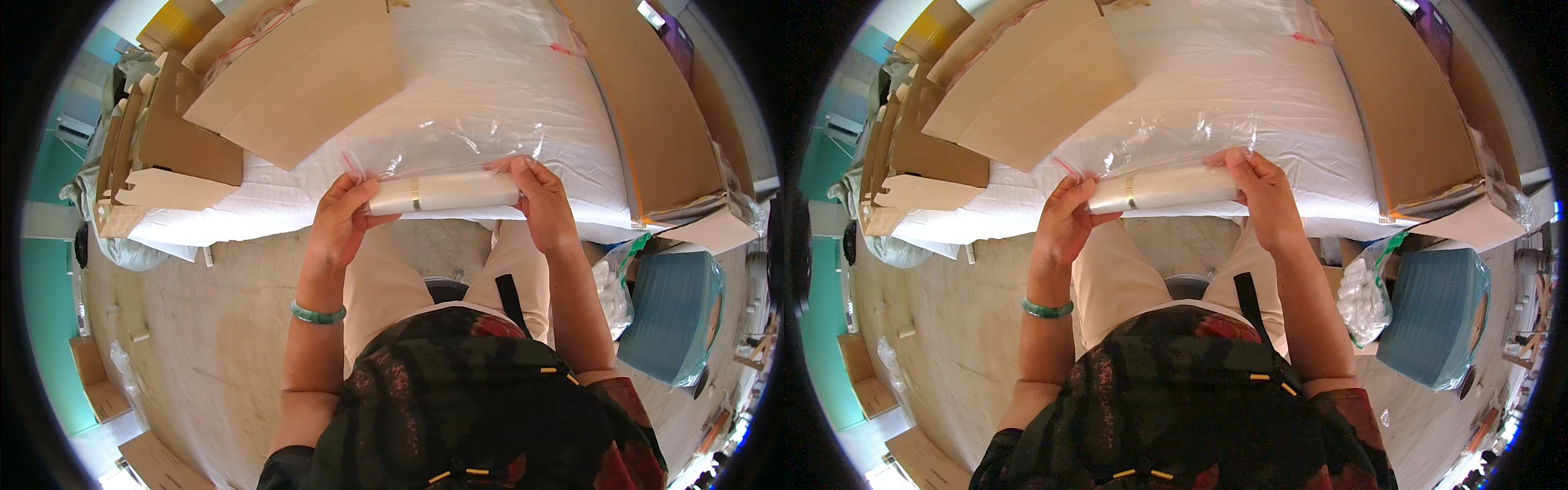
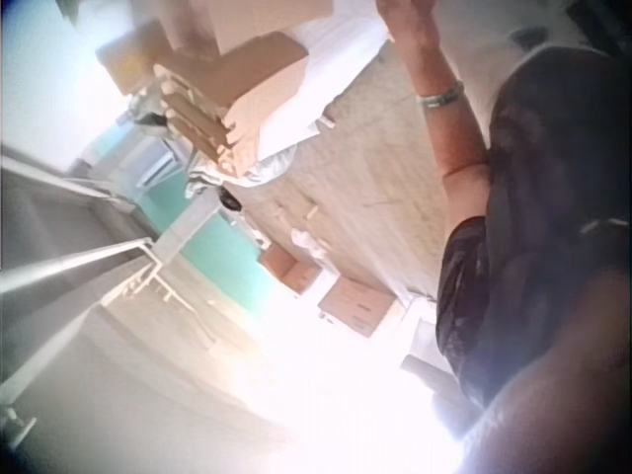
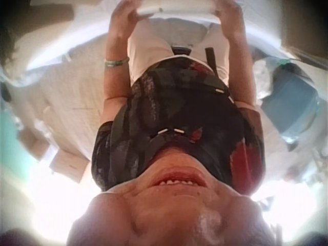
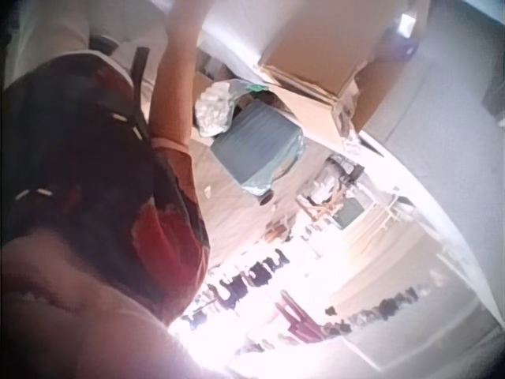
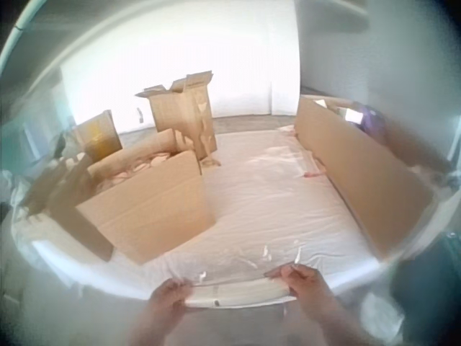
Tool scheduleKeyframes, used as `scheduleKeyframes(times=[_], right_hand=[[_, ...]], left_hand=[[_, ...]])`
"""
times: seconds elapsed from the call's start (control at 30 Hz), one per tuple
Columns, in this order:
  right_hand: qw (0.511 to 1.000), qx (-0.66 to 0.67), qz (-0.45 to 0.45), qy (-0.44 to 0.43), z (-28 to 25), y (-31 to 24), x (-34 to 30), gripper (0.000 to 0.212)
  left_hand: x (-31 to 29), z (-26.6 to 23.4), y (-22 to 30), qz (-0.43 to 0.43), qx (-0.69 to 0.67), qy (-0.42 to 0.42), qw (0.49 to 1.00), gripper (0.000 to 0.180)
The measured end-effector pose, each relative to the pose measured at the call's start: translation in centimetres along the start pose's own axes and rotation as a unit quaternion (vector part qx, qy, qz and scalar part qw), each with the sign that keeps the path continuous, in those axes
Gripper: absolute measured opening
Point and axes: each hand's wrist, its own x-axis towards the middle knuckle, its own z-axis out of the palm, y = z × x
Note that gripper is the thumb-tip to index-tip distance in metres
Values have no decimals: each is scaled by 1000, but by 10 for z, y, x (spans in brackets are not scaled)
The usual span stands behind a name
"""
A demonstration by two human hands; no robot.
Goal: The person places white bottles into clear plastic bags, seals the bags, and puts them into a cardboard box.
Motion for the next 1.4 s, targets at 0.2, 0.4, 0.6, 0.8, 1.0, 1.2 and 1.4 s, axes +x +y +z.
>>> scheduleKeyframes(times=[0.2, 0.4, 0.6, 0.8, 1.0, 1.2, 1.4], right_hand=[[999, 42, 18, -11, 10, -11, -3, 26], [999, 27, 15, -24, 9, -3, 0, 23], [999, 30, -16, -41, 5, 0, 0, 23], [996, 54, -43, -54, 5, -4, -3, 24], [981, -8, -168, -101, 6, -7, -10, 18], [988, -14, -140, -71, 10, -17, -13, 18], [996, 12, -81, -39, 7, -15, -12, 22]], left_hand=[[0, 6, 4, 31, 21, 8, 999, 14], [-1, 0, 3, 35, 14, -2, 999, 19], [-4, -4, 5, 30, 51, -21, 998, 17], [-4, -10, 4, 49, 31, -19, 998, 16], [-4, -6, 5, 61, 25, -9, 998, 20], [-14, -1, 11, 89, 21, -82, 992, 23], [-13, -1, 10, 126, 78, -104, 984, 30]])
